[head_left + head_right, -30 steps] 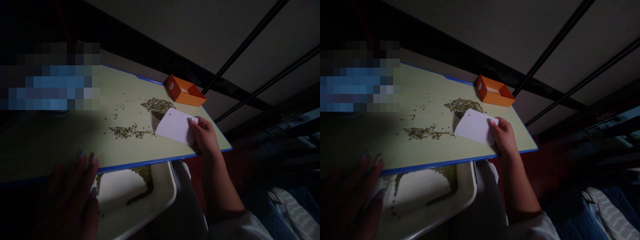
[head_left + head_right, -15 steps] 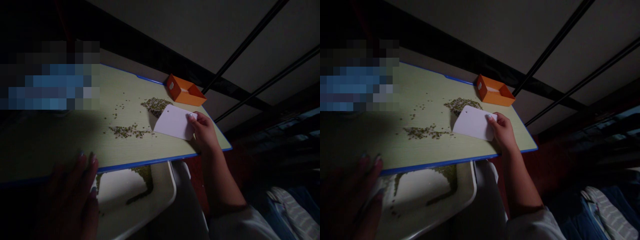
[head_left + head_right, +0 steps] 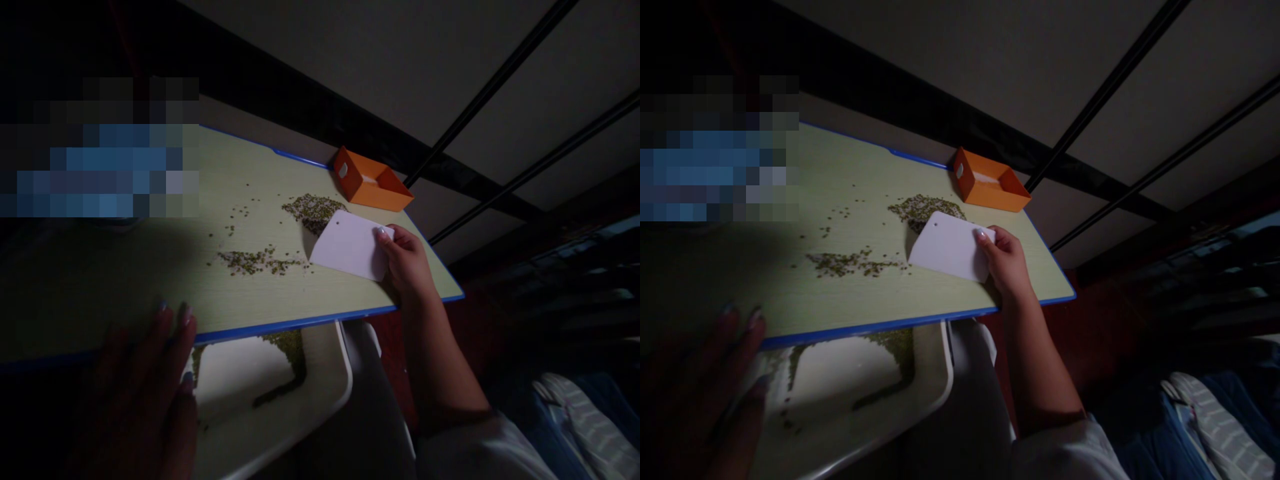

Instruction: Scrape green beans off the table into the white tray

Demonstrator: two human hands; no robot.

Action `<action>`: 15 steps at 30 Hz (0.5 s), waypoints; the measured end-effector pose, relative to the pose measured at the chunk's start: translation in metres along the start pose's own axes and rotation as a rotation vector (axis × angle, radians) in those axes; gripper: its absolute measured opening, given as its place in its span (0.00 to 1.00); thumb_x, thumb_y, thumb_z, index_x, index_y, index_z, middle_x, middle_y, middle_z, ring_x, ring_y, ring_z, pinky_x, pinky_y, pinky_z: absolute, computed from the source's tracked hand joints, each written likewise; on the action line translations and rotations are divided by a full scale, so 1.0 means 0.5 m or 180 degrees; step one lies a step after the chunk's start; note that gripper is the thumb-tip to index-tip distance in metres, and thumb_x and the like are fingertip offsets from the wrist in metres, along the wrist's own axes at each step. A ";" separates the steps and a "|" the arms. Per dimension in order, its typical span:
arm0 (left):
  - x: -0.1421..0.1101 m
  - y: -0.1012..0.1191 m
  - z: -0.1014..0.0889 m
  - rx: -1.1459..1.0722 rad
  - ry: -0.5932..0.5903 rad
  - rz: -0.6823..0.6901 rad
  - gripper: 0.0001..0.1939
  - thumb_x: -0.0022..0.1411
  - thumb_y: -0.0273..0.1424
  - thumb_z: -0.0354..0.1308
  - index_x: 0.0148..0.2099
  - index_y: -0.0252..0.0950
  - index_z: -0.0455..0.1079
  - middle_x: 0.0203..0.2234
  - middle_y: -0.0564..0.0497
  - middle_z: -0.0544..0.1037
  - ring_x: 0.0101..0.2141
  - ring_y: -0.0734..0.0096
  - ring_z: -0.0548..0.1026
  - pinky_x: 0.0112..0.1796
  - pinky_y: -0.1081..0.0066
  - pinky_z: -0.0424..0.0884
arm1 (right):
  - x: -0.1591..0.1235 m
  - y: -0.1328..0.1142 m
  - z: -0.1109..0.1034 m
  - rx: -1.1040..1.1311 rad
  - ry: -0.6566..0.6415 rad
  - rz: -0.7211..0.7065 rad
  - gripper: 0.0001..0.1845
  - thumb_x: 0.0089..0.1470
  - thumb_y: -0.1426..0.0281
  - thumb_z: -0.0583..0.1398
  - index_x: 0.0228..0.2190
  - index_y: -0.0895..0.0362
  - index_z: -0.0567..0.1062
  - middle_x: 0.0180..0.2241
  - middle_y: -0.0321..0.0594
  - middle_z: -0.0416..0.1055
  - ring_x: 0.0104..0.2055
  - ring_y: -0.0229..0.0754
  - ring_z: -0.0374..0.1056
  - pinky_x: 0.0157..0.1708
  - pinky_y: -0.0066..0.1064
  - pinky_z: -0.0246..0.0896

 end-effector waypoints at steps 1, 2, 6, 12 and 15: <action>0.002 0.002 0.000 0.0001 0.0007 0.0004 0.37 0.60 0.28 0.49 0.70 0.47 0.47 0.72 0.62 0.51 0.71 0.56 0.50 0.72 0.50 0.46 | -0.001 0.000 0.001 0.0008 -0.0016 0.0013 0.22 0.42 0.53 0.72 0.23 0.54 0.69 0.19 0.29 0.62 0.20 0.32 0.53 0.19 0.26 0.44; 0.004 0.003 0.000 0.0009 0.0000 0.0015 0.37 0.60 0.28 0.49 0.70 0.48 0.46 0.72 0.62 0.50 0.71 0.56 0.49 0.72 0.50 0.46 | -0.002 -0.001 0.001 0.0019 -0.0032 0.0021 0.22 0.42 0.53 0.72 0.23 0.54 0.69 0.20 0.29 0.62 0.20 0.32 0.54 0.19 0.26 0.45; 0.007 0.003 0.003 0.0037 -0.0003 0.0086 0.37 0.60 0.28 0.49 0.70 0.48 0.46 0.72 0.64 0.50 0.71 0.58 0.49 0.73 0.53 0.45 | -0.002 -0.003 0.003 0.0053 -0.0087 0.0013 0.23 0.42 0.53 0.72 0.22 0.54 0.69 0.19 0.29 0.61 0.20 0.32 0.53 0.20 0.26 0.44; 0.003 0.004 0.000 0.0039 0.0028 0.0041 0.36 0.60 0.29 0.48 0.70 0.49 0.47 0.72 0.67 0.49 0.71 0.61 0.49 0.73 0.56 0.44 | 0.001 -0.004 0.007 0.0045 -0.0148 -0.0013 0.23 0.42 0.52 0.72 0.22 0.53 0.69 0.19 0.30 0.62 0.20 0.33 0.53 0.19 0.26 0.43; 0.007 0.009 -0.002 -0.0046 0.0012 0.0031 0.37 0.60 0.29 0.47 0.70 0.48 0.46 0.72 0.67 0.49 0.71 0.59 0.49 0.73 0.54 0.44 | 0.003 -0.002 0.006 0.0026 -0.0145 -0.0009 0.23 0.42 0.53 0.72 0.22 0.53 0.68 0.19 0.30 0.62 0.20 0.33 0.53 0.19 0.26 0.43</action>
Point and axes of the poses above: each hand's wrist, its own x-axis towards the middle knuckle, its own z-axis out of the palm, y = z × x, the point moved 1 cm from there along x, towards the middle knuckle
